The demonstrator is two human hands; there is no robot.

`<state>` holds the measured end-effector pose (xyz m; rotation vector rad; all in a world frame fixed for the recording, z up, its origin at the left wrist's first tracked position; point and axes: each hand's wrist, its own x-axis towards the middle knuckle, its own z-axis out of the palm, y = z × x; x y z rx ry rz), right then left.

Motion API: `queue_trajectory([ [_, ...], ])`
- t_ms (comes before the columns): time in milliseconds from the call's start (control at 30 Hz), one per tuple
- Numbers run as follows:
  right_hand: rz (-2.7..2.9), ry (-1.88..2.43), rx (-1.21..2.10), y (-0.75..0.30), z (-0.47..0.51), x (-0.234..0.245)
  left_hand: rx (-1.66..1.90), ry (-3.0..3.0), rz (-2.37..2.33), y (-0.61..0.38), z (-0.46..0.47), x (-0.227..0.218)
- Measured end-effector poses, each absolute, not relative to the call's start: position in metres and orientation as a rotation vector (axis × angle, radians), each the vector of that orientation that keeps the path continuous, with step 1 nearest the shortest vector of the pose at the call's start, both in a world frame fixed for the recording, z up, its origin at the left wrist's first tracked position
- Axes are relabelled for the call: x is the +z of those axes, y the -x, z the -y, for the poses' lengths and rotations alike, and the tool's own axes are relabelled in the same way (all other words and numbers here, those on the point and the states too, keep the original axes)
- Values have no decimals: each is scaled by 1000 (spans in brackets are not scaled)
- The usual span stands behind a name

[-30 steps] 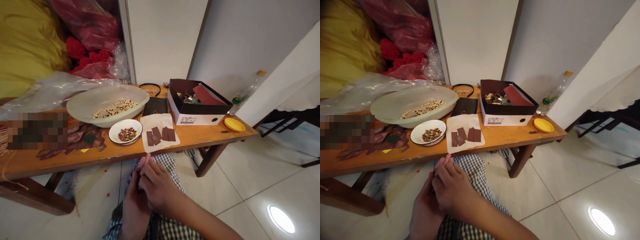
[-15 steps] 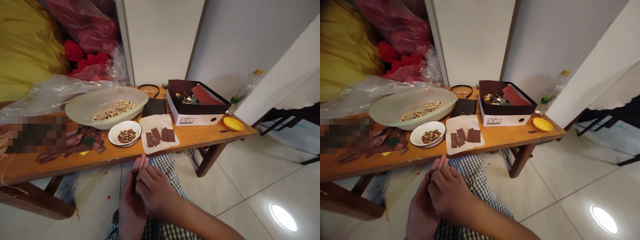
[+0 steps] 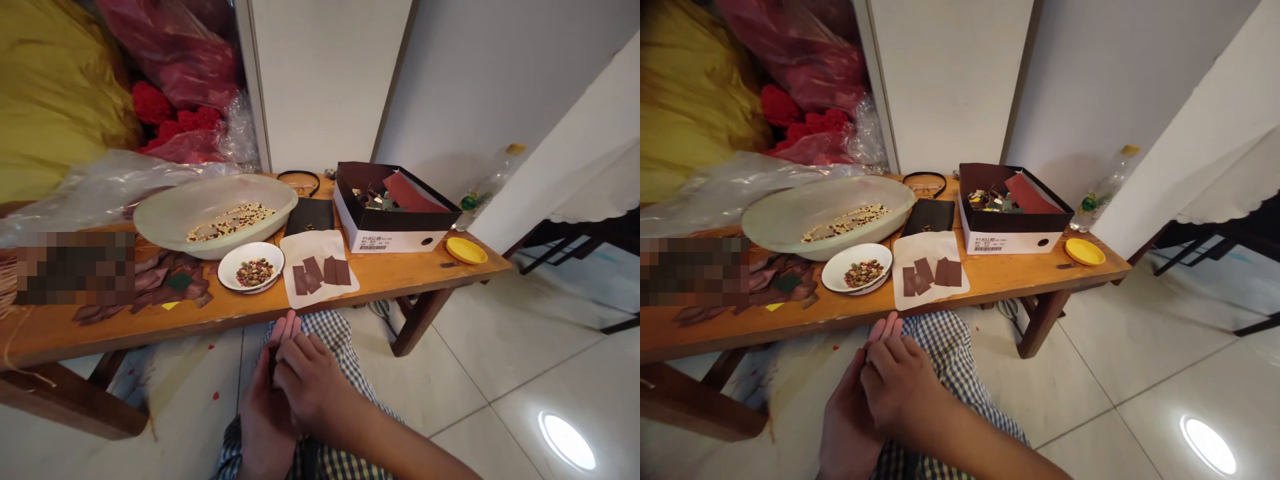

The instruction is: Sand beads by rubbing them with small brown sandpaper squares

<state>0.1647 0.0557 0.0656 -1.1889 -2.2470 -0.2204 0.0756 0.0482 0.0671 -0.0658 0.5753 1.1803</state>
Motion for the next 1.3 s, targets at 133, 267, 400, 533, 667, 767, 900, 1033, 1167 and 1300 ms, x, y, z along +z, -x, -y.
queue_trajectory([
  [133, 2251, 1213, -211, -168, -55, 66, 1171, 160, -657, -79, -49, 61],
  [267, 2250, 1209, -198, -170, -56, 65, 1178, 126, -580, -82, -51, 62],
  [400, 2245, 1238, -199, -170, -57, 64, 1201, 101, -596, -80, -49, 60],
  [533, 2273, 1263, -183, -168, -57, 66, 1223, 18, -538, -78, -48, 52],
  [667, 2260, 1241, -187, -165, -57, 67, 1233, -4, -532, -76, -50, 49],
  [767, 2238, 1202, -221, -161, -55, 65, 1189, -25, -543, -74, -50, 52],
  [900, 2250, 1199, -230, -160, -52, 65, 1202, -41, -517, -75, -51, 60],
  [1033, 2209, 1237, -203, -164, -55, 72, 1240, 65, -586, -81, -51, 69],
  [1167, 2191, 1238, -182, -167, -59, 78, 1239, 104, -539, -82, -49, 72],
  [1300, 2195, 1222, -157, -167, -58, 78, 1269, 67, -511, -79, -50, 74],
])
